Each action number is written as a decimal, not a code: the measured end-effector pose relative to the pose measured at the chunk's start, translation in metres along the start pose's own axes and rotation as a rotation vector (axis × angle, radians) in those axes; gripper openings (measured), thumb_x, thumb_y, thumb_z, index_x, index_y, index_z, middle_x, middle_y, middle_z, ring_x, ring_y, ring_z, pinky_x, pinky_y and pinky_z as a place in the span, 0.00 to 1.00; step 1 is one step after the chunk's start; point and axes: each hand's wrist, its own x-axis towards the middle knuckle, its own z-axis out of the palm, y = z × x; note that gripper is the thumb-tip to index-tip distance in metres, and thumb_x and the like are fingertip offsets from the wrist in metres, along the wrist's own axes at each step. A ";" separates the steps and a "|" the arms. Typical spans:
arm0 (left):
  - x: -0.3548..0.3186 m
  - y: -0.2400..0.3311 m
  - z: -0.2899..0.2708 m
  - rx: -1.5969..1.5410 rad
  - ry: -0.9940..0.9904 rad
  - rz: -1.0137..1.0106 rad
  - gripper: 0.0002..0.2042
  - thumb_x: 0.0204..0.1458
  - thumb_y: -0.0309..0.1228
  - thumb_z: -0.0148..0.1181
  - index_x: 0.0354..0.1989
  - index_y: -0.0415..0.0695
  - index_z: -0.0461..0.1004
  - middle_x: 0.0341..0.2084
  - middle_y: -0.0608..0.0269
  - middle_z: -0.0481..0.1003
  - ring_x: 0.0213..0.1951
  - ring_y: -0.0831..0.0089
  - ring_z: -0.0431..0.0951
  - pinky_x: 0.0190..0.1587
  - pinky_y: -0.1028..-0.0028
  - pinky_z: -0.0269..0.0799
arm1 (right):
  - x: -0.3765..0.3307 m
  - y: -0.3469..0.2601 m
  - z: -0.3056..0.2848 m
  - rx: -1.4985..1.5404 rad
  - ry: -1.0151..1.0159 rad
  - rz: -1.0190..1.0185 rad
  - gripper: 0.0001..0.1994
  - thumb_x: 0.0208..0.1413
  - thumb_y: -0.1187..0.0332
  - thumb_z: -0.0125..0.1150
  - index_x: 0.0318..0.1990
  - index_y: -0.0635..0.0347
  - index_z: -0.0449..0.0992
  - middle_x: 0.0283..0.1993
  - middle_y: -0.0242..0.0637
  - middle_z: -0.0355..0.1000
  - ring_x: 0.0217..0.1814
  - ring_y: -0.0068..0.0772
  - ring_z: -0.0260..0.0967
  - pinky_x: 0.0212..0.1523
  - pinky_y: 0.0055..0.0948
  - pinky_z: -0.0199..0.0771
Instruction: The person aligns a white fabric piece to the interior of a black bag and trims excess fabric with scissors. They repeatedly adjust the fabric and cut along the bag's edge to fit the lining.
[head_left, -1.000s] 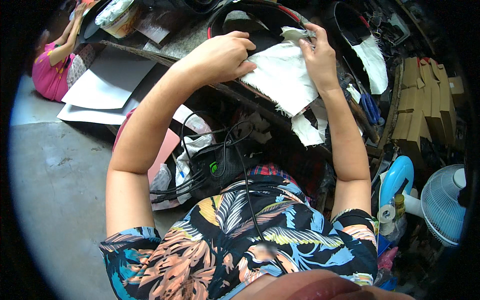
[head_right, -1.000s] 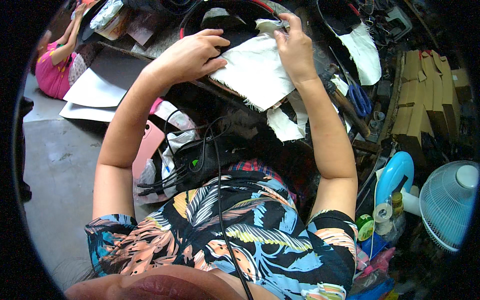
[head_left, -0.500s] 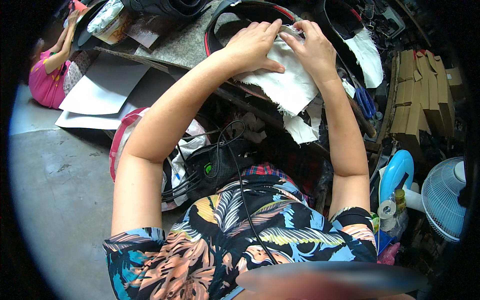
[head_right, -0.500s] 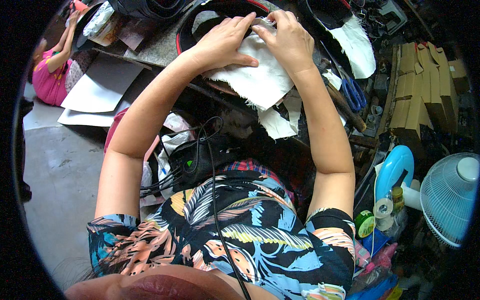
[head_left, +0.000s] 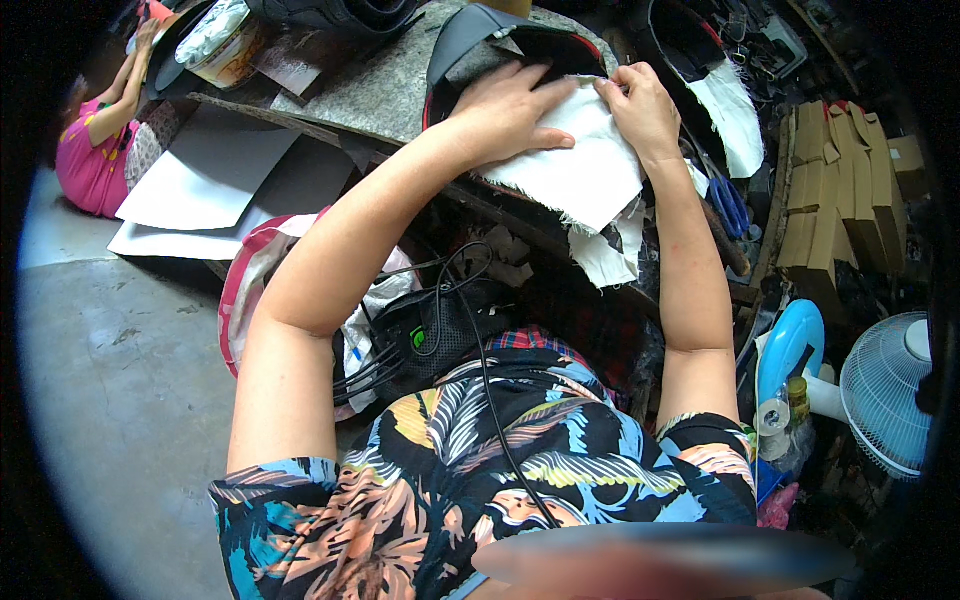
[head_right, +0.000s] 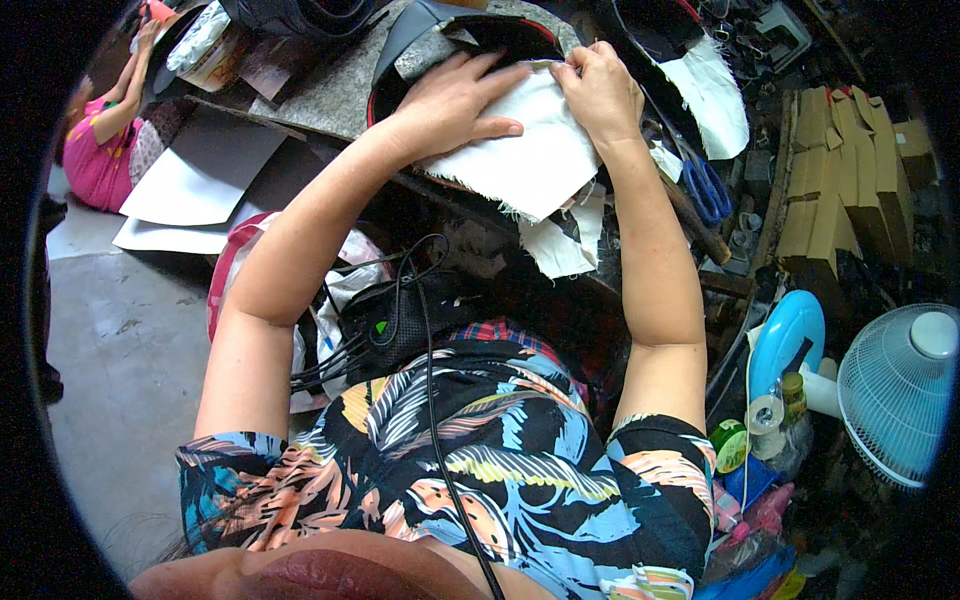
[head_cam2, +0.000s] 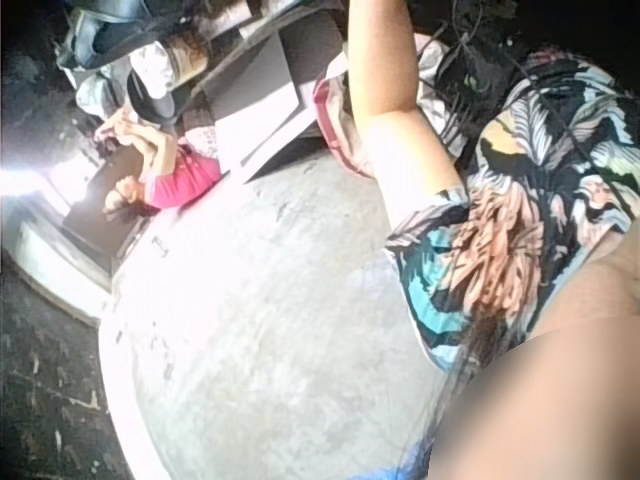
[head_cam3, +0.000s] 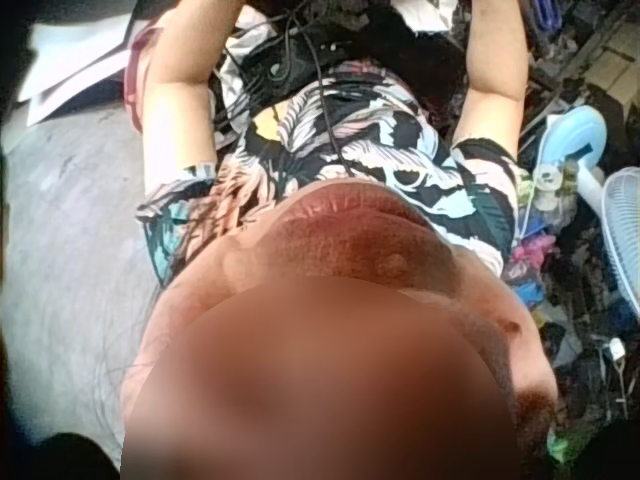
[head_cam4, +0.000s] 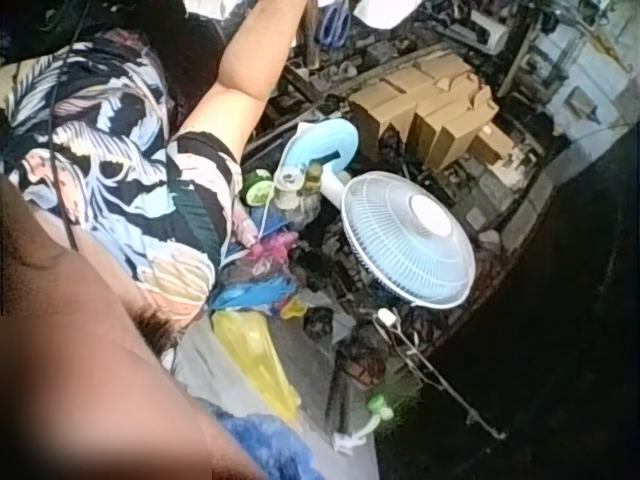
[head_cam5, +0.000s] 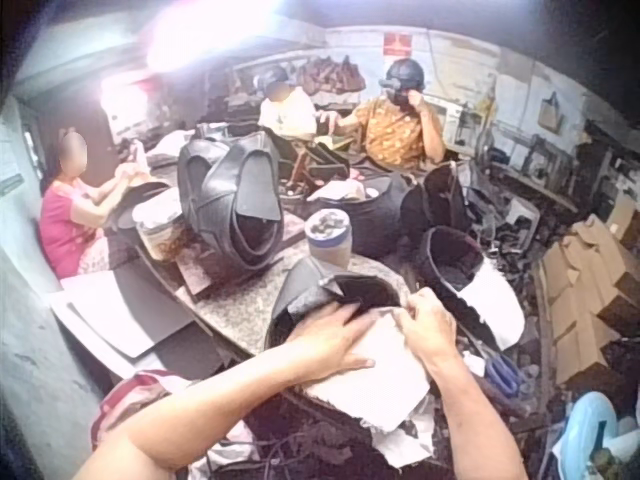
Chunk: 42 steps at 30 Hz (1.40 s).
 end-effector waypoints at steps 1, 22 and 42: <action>-0.002 0.002 0.002 0.050 -0.057 0.011 0.34 0.52 0.56 0.62 0.67 0.57 0.67 0.61 0.45 0.68 0.57 0.50 0.70 0.61 0.56 0.66 | 0.000 0.001 0.001 0.005 -0.016 0.005 0.16 0.56 0.53 0.64 0.36 0.58 0.82 0.41 0.34 0.74 0.41 0.39 0.76 0.43 0.38 0.74; 0.021 0.000 -0.024 -0.113 0.044 -0.021 0.10 0.52 0.33 0.65 0.40 0.45 0.78 0.35 0.59 0.77 0.43 0.61 0.80 0.46 0.65 0.75 | -0.001 -0.003 -0.024 1.007 -0.251 0.075 0.09 0.62 0.73 0.58 0.46 0.61 0.81 0.40 0.30 0.78 0.42 0.17 0.72 0.48 0.19 0.72; 0.003 0.004 -0.007 -0.210 0.268 -0.098 0.06 0.51 0.30 0.65 0.35 0.45 0.79 0.32 0.58 0.80 0.36 0.60 0.82 0.39 0.67 0.78 | -0.005 -0.006 -0.026 0.543 -0.298 -0.157 0.15 0.53 0.75 0.56 0.47 0.60 0.81 0.42 0.37 0.80 0.42 0.29 0.77 0.49 0.28 0.76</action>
